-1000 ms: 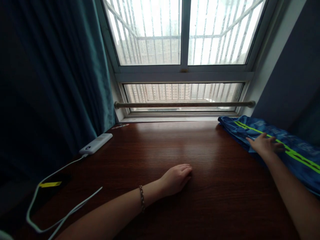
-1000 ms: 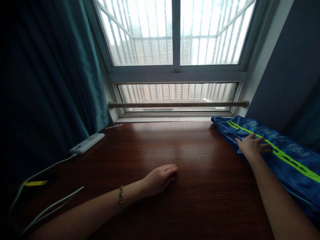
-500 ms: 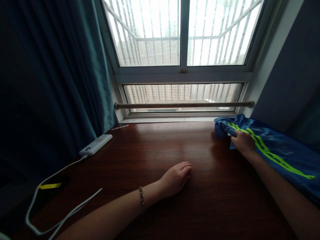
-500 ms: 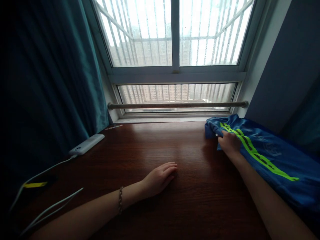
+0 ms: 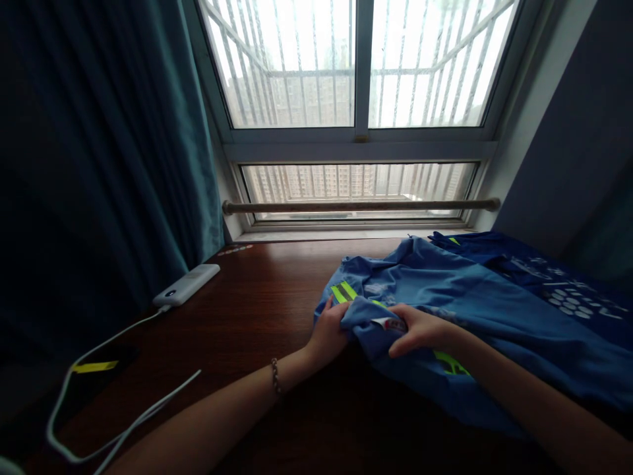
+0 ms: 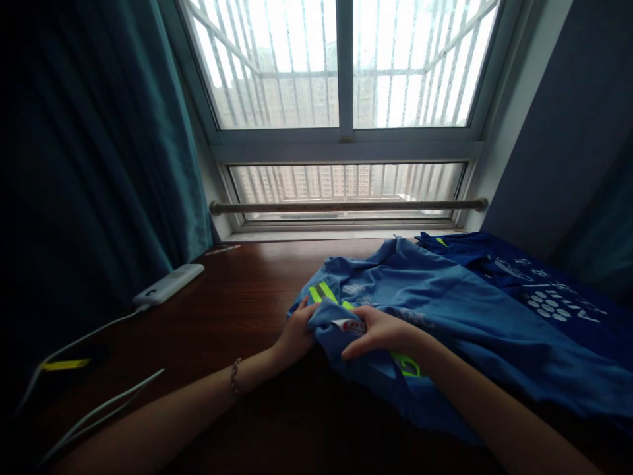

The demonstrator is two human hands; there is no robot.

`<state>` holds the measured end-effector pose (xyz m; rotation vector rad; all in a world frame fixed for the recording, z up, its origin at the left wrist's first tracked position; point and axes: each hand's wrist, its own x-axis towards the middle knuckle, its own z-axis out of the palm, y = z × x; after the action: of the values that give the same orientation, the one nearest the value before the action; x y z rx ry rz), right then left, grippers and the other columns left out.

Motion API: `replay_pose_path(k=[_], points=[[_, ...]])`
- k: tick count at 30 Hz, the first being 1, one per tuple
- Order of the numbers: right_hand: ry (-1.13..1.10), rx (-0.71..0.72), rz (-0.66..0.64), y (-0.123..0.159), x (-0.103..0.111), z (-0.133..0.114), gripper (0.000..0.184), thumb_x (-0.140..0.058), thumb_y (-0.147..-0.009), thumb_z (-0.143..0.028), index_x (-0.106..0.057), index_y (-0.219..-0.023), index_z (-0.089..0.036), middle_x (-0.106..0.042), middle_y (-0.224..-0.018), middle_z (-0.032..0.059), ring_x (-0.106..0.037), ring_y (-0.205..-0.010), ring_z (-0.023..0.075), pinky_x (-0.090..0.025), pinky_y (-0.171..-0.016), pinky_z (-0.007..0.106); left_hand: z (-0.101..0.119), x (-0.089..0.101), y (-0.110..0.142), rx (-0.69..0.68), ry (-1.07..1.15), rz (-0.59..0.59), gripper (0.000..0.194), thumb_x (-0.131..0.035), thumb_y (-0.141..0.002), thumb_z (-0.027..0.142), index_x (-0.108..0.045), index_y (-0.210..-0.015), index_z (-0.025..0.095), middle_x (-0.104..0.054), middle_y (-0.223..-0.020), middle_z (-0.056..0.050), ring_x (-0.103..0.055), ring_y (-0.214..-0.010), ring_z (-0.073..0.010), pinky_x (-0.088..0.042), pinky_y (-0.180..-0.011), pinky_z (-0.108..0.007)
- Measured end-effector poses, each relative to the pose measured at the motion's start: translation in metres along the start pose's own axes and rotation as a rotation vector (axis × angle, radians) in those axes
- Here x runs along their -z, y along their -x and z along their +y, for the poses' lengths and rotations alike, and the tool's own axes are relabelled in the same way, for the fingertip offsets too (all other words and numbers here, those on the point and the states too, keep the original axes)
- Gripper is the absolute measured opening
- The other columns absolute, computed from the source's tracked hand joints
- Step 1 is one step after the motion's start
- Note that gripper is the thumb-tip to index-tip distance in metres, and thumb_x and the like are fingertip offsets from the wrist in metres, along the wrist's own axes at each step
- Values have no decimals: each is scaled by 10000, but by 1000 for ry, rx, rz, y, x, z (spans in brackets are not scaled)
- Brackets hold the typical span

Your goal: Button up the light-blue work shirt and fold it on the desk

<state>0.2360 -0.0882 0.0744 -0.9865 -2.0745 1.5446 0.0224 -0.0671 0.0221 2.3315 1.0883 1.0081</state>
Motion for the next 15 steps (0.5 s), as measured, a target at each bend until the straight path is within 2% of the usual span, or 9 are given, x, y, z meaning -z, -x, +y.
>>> replay_pose_path(k=[2, 4, 5, 6, 7, 9, 12, 13, 15], points=[[121, 16, -37, 1, 15, 2, 695, -773, -467, -352, -538, -1095, -170, -564, -951, 7, -506, -915, 193, -411, -789, 262, -3, 3, -3, 98, 121, 8, 147, -491, -737, 164, -616, -812, 178, -649, -834, -23, -586, -825, -195, -371, -902, -347], [302, -10, -59, 4, 27, 4, 828, -778, -448, -293, -464, -1207, -188, -537, -1092, 27, -468, -1035, 222, -377, -866, 271, -4, 4, -7, 201, 204, 56, 136, -487, -720, 174, -616, -756, 149, -635, -742, -22, -577, -730, -184, -440, -725, -290], [396, -49, -48, 5, 31, 4, 785, -762, -469, -263, -475, -1196, -185, -546, -1086, 32, -483, -1019, 225, -386, -849, 269, -2, 5, -9, 244, 245, 60, 136, -488, -709, 175, -617, -731, 137, -628, -718, -23, -570, -712, -182, -440, -674, -273], [494, -95, -9, 7, 34, 4, 659, -725, -516, -237, -520, -1140, -177, -572, -1034, 35, -512, -968, 222, -400, -811, 268, 2, 7, -11, 287, 297, 31, 139, -494, -700, 182, -621, -714, 126, -625, -707, -25, -566, -706, -181, -436, -651, -265], [602, -141, 65, 8, 36, 3, 481, -669, -576, -212, -574, -1046, -168, -596, -955, 37, -538, -902, 219, -410, -768, 273, 8, 9, -12, 337, 363, -44, 147, -511, -695, 201, -629, -712, 116, -627, -708, -29, -567, -706, -183, -436, -645, -263], [848, -218, 332, 11, 37, 0, 204, -543, -670, -165, -623, -858, -159, -604, -847, 59, -551, -830, 228, -403, -721, 300, 25, 16, -12, 444, 541, -307, 211, -573, -684, 269, -650, -799, 109, -641, -763, -34, -578, -730, -187, -446, -667, -267], [1077, -216, 801, 13, 32, -4, 225, -450, -739, -143, -607, -898, -165, -573, -979, 113, -517, -923, 262, -375, -758, 342, 57, 34, -4, 494, 787, -754, 389, -702, -576, 307, -644, -926, 146, -648, -810, -11, -589, -759, -184, -462, -707, -272], [1053, -188, 851, 12, 29, -5, 250, -446, -749, -140, -588, -953, -167, -565, -1007, 116, -516, -928, 255, -376, -760, 335, 65, 42, 0, 461, 855, -855, 439, -735, -526, 287, -642, -936, 160, -649, -804, -1, -591, -768, -190, -467, -717, -279], [856, -116, 720, 8, 21, -4, 256, -458, -769, -145, -563, -1002, -166, -586, -964, 93, -540, -869, 219, -397, -732, 299, 76, 58, 10, 383, 969, -944, 462, -765, -453, 271, -653, -887, 160, -648, -748, -7, -599, -756, -218, -481, -702, -306]])
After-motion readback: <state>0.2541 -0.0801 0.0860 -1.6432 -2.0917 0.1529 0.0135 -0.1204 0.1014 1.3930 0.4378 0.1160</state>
